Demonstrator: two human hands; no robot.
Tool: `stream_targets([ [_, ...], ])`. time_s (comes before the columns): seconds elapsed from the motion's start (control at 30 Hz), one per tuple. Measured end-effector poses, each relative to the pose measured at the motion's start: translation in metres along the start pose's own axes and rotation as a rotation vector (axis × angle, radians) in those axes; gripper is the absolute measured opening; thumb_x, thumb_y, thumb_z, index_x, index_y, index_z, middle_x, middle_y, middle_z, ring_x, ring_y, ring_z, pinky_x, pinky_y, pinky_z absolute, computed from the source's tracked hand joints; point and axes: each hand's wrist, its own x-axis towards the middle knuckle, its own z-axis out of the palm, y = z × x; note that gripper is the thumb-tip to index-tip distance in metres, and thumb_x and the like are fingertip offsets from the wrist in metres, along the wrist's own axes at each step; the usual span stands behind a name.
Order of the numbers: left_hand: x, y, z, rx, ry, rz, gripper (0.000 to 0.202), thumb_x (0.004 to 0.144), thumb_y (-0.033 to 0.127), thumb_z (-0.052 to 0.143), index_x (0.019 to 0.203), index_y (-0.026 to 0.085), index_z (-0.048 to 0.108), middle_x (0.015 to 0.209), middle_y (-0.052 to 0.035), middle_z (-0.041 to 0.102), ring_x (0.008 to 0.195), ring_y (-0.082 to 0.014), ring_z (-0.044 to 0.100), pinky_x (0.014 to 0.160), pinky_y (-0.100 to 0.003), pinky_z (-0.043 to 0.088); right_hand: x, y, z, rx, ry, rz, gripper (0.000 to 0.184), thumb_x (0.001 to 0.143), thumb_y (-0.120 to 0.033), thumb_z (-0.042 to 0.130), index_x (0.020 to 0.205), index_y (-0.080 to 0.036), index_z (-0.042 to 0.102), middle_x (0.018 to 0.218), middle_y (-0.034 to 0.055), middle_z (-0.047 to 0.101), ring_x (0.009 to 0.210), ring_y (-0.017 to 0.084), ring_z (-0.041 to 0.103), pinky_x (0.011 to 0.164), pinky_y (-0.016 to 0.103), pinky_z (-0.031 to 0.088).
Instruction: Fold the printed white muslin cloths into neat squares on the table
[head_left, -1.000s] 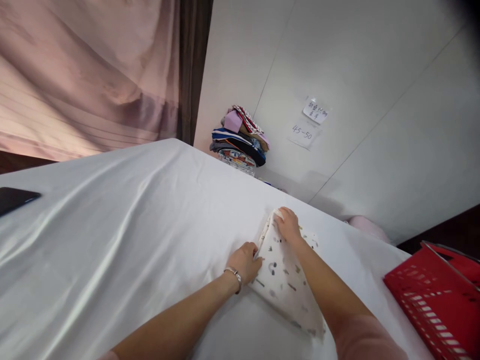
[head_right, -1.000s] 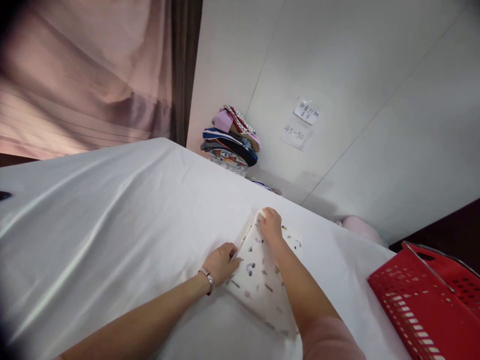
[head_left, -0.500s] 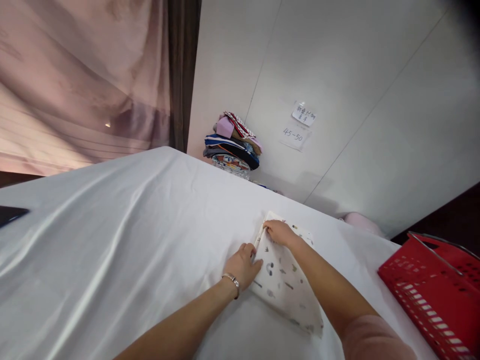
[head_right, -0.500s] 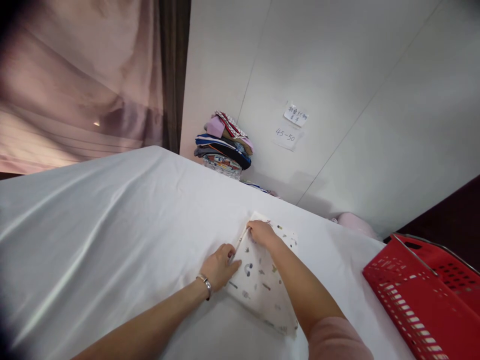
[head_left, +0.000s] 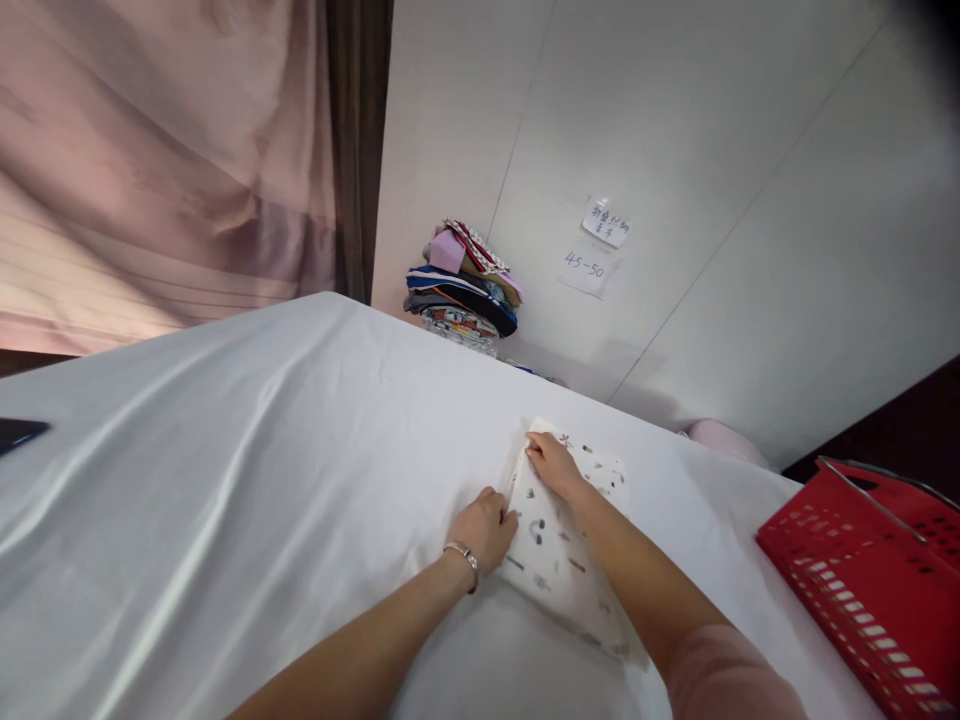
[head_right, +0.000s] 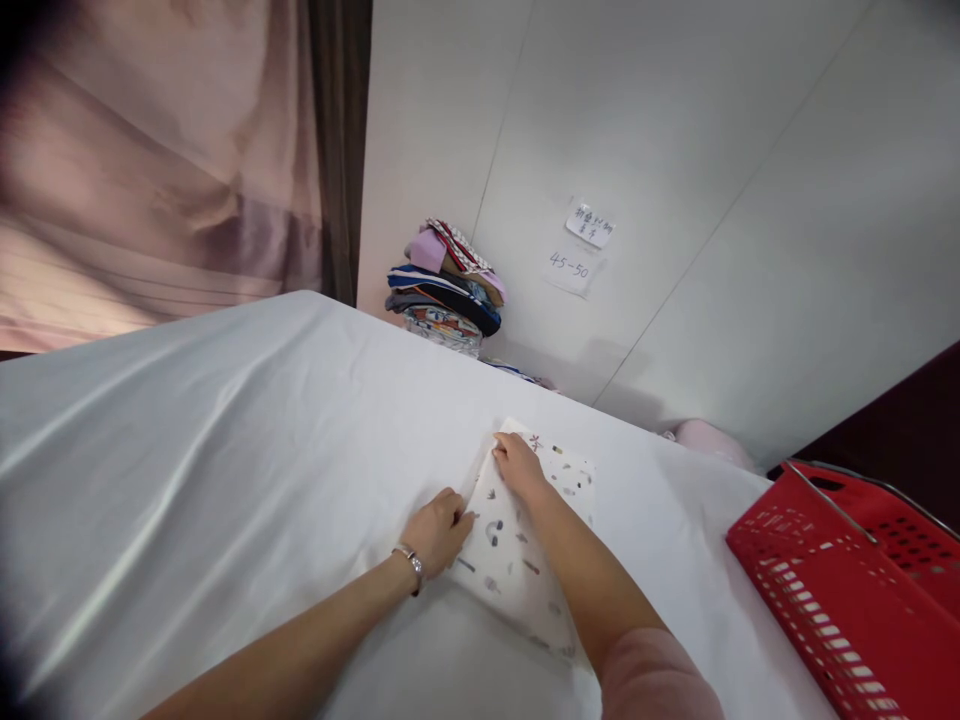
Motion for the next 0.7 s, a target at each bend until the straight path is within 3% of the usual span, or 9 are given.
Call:
stream_targets([
  [0.17, -0.002, 0.002, 0.0, 0.073, 0.023, 0.026, 0.029, 0.086, 0.033, 0.033, 0.077, 0.018, 0.056, 0.089, -0.0034, 0.058, 0.071, -0.0136, 0.058, 0.06, -0.026, 0.037, -0.011, 0.0, 0.012, -0.032, 0.094, 0.066, 0.039, 0.088, -0.03, 0.034, 0.124, -0.02, 0.043, 0.13, 0.0075, 0.044, 0.121, 0.019, 0.035, 0.096, 0.033, 0.026],
  [0.53, -0.004, 0.009, -0.008, 0.23, 0.017, 0.047, 0.031, 0.086, 0.028, 0.03, 0.084, 0.017, 0.058, 0.09, -0.0075, 0.059, 0.08, -0.0186, 0.059, 0.067, -0.031, 0.043, -0.008, -0.013, 0.015, -0.016, -0.036, 0.188, 0.045, 0.09, -0.037, 0.026, 0.132, -0.022, 0.032, 0.144, 0.005, 0.025, 0.133, 0.019, 0.014, 0.104, 0.045, 0.01],
  [0.6, -0.005, 0.01, -0.009, 0.253, 0.121, 0.12, 0.027, 0.084, 0.025, 0.034, 0.094, 0.016, 0.058, 0.102, -0.0096, 0.058, 0.092, -0.0206, 0.056, 0.074, -0.032, 0.044, -0.007, -0.015, 0.015, -0.003, -0.042, 0.197, 0.046, 0.09, -0.038, 0.024, 0.133, -0.022, 0.03, 0.145, 0.0048, 0.023, 0.133, 0.019, 0.012, 0.104, 0.046, 0.008],
  [0.7, -0.009, 0.01, -0.006, 0.273, 0.235, 0.355, 0.038, 0.082, 0.019, 0.037, 0.118, 0.019, 0.048, 0.129, -0.0084, 0.046, 0.118, -0.022, 0.041, 0.093, -0.037, 0.036, -0.007, -0.014, 0.01, 0.036, -0.076, 0.183, 0.047, 0.09, -0.039, 0.025, 0.133, -0.021, 0.031, 0.145, 0.0051, 0.023, 0.133, 0.019, 0.012, 0.104, 0.047, 0.009],
])
